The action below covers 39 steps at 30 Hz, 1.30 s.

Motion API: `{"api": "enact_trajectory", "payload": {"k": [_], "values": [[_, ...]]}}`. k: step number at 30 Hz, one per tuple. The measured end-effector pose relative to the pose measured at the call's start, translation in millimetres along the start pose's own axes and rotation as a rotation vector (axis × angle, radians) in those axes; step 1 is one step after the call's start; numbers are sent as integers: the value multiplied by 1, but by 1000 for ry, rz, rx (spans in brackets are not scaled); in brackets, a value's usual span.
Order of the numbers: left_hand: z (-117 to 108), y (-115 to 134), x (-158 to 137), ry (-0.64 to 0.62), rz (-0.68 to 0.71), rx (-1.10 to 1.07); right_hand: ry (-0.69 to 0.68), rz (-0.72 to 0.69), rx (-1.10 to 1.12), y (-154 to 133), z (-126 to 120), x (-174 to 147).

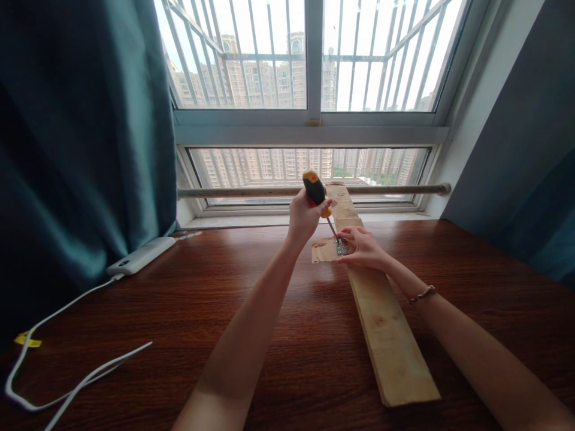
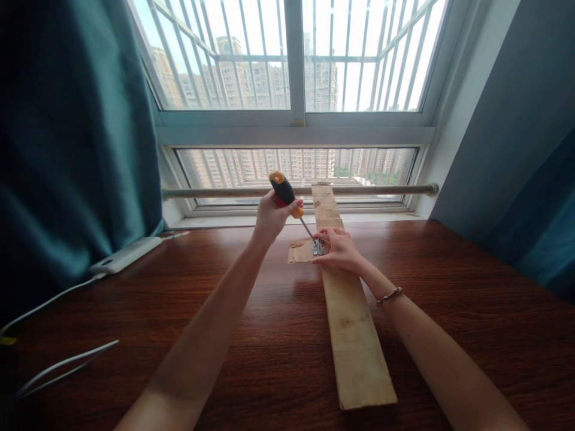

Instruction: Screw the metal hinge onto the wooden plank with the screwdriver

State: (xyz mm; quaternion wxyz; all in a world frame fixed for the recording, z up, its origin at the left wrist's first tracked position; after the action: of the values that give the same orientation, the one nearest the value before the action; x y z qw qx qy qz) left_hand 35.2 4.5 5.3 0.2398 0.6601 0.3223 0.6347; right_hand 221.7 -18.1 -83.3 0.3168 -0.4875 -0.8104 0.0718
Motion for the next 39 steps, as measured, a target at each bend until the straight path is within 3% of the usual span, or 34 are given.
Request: {"api": "enact_trajectory", "payload": {"k": [17, 25, 39], "values": [[-2, -7, 4, 37, -5, 5, 7, -13, -7, 0, 0, -1], [5, -2, -1, -39, -28, -75, -8, -16, -29, -2, -2, -1], [-4, 1, 4, 35, -96, -118, -2, 2, -20, 0, 0, -1]]}}
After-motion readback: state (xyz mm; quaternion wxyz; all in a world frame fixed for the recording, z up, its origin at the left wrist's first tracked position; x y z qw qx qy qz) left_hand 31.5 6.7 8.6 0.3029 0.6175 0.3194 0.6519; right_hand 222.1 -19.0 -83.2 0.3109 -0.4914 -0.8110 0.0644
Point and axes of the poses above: each hand's wrist, its own x-axis towards the middle knuckle, its own z-axis out of the palm, y = z × x, the point moved 1 cm from there along x, towards the middle knuckle, and after that the axes turned 5 degrees about x, right-handed, at the moved point
